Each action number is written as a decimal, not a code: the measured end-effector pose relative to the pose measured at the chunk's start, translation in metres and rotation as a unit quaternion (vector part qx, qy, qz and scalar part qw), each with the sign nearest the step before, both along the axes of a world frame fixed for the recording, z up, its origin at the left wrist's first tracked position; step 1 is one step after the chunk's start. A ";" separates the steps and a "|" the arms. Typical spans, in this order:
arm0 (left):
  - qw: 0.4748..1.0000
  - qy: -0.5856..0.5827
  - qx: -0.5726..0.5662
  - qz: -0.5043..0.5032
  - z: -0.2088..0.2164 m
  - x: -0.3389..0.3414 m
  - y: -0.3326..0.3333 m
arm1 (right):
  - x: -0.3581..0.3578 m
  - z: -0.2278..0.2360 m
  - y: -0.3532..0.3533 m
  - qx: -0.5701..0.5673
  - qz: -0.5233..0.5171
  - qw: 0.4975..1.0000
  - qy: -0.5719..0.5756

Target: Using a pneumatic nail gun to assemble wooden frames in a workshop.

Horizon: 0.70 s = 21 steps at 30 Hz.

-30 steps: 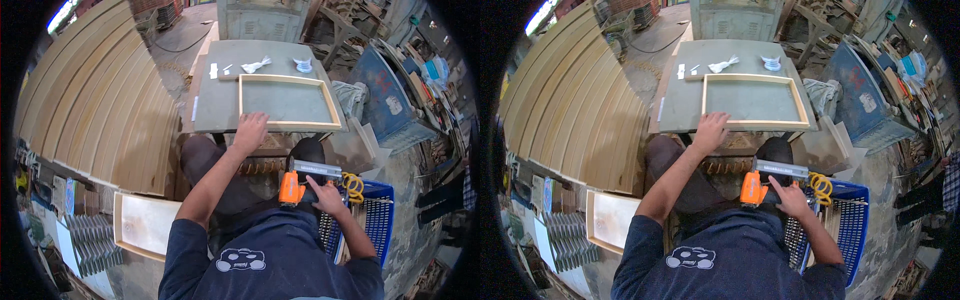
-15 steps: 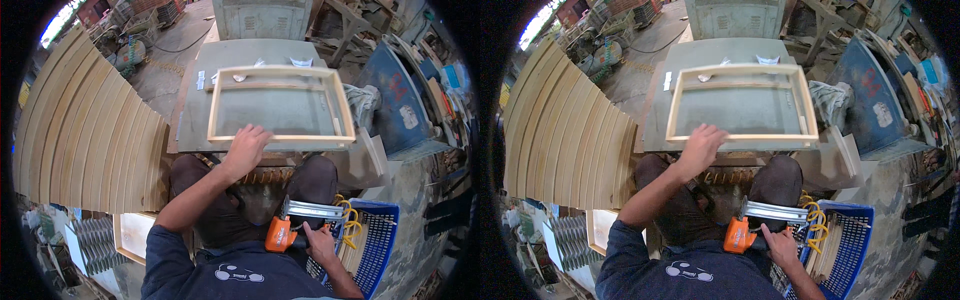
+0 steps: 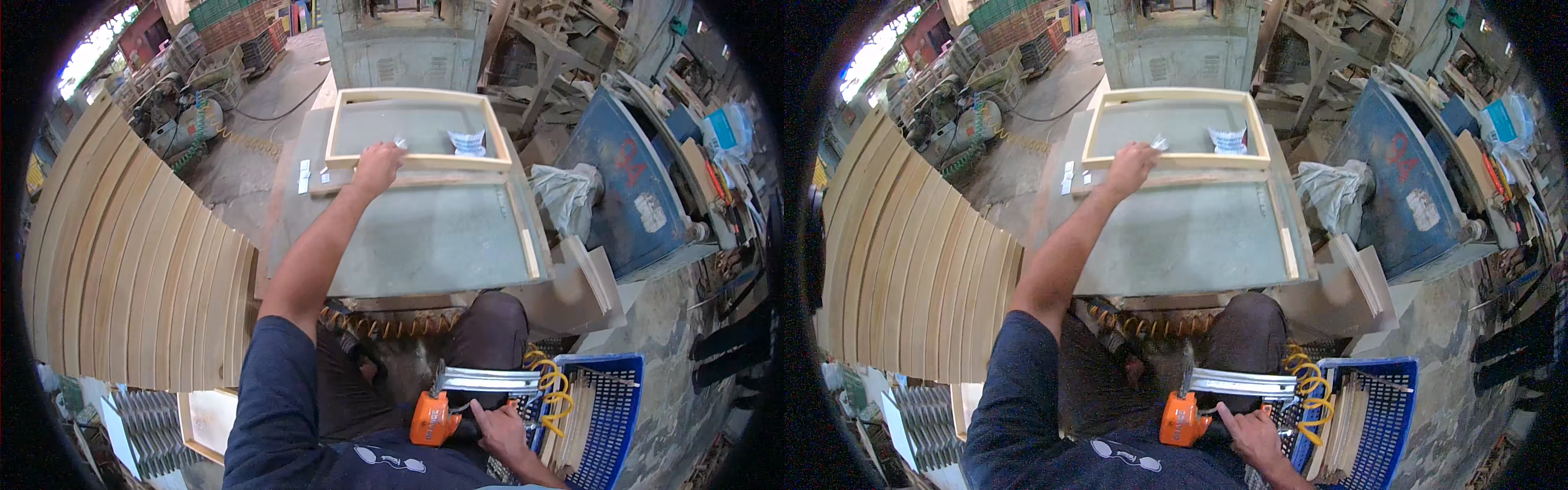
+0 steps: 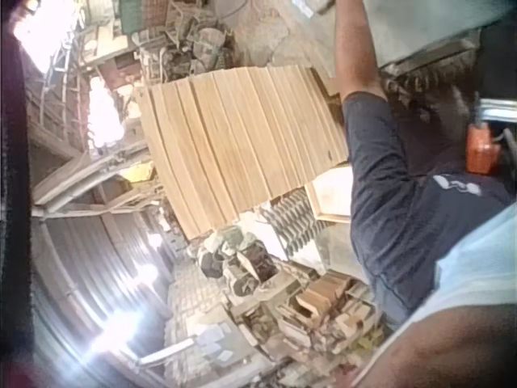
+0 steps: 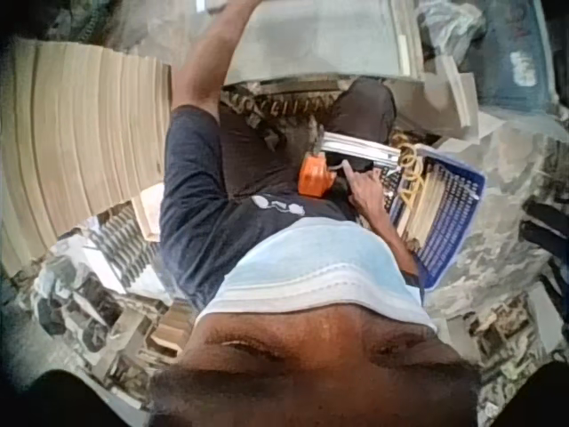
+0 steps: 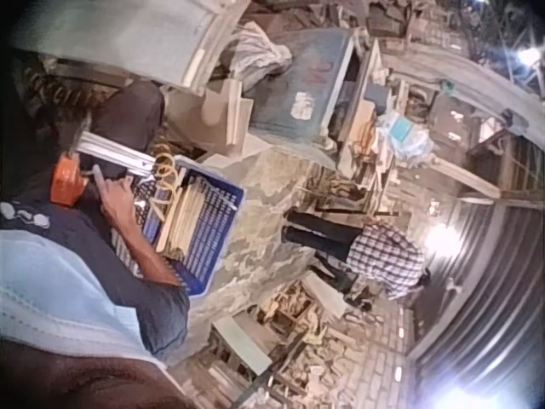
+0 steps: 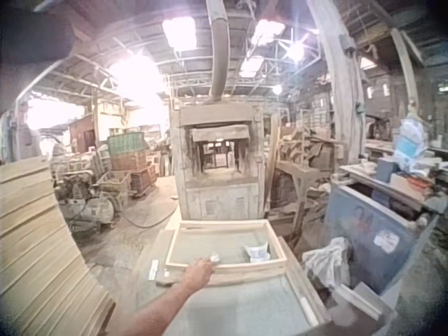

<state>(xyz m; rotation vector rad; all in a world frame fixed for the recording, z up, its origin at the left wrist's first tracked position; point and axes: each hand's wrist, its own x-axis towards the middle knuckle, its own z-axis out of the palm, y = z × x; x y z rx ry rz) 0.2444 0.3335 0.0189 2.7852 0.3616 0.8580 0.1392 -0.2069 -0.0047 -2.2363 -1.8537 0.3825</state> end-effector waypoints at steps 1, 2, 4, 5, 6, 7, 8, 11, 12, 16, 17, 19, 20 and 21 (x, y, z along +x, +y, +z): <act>1.000 0.012 -0.011 0.012 -0.013 0.007 0.006 | 0.000 -0.001 0.001 -0.010 -0.002 1.000 -0.010; 0.998 0.052 -0.013 0.014 -0.023 0.015 0.012 | 0.001 -0.001 -0.001 -0.016 -0.004 1.000 0.003; 0.999 0.037 -0.019 0.016 -0.043 0.025 0.016 | 0.002 -0.003 -0.001 -0.057 -0.007 0.998 0.005; 0.998 0.052 -0.034 0.020 -0.051 0.027 0.017 | 0.003 -0.004 -0.001 -0.033 0.002 0.999 0.001; 0.999 0.030 -0.028 0.025 -0.055 0.028 0.019 | 0.003 -0.005 -0.001 -0.040 -0.008 0.999 0.009; 0.997 0.051 -0.041 0.027 -0.058 0.028 0.020 | 0.003 -0.006 -0.001 -0.046 -0.018 0.999 0.018; 0.996 0.068 -0.043 0.025 -0.060 0.027 0.020 | 0.004 -0.008 0.000 -0.041 -0.017 0.999 0.007; 0.994 0.074 -0.070 0.029 -0.057 0.023 0.018 | 0.007 -0.014 0.003 -0.055 -0.016 0.998 -0.001; 0.992 0.087 -0.081 0.034 -0.054 0.022 0.018 | 0.009 -0.015 0.003 -0.059 -0.007 0.998 -0.002; 0.971 0.167 -0.169 0.039 -0.037 0.028 0.027 | 0.005 -0.020 0.008 -0.193 -0.056 0.979 0.029; 0.976 0.137 -0.133 0.106 -0.033 0.030 0.031 | 0.005 -0.021 0.008 -0.194 -0.055 0.979 0.030; 0.974 0.106 -0.098 0.172 -0.029 0.032 0.040 | 0.005 -0.022 0.007 -0.135 -0.069 0.986 0.064; 0.964 0.129 -0.039 0.230 -0.028 0.030 0.046 | 0.004 -0.022 0.007 -0.137 -0.069 0.986 0.063; 0.946 0.150 0.021 0.286 -0.027 0.029 0.051 | 0.004 -0.022 0.006 -0.148 -0.073 0.984 0.064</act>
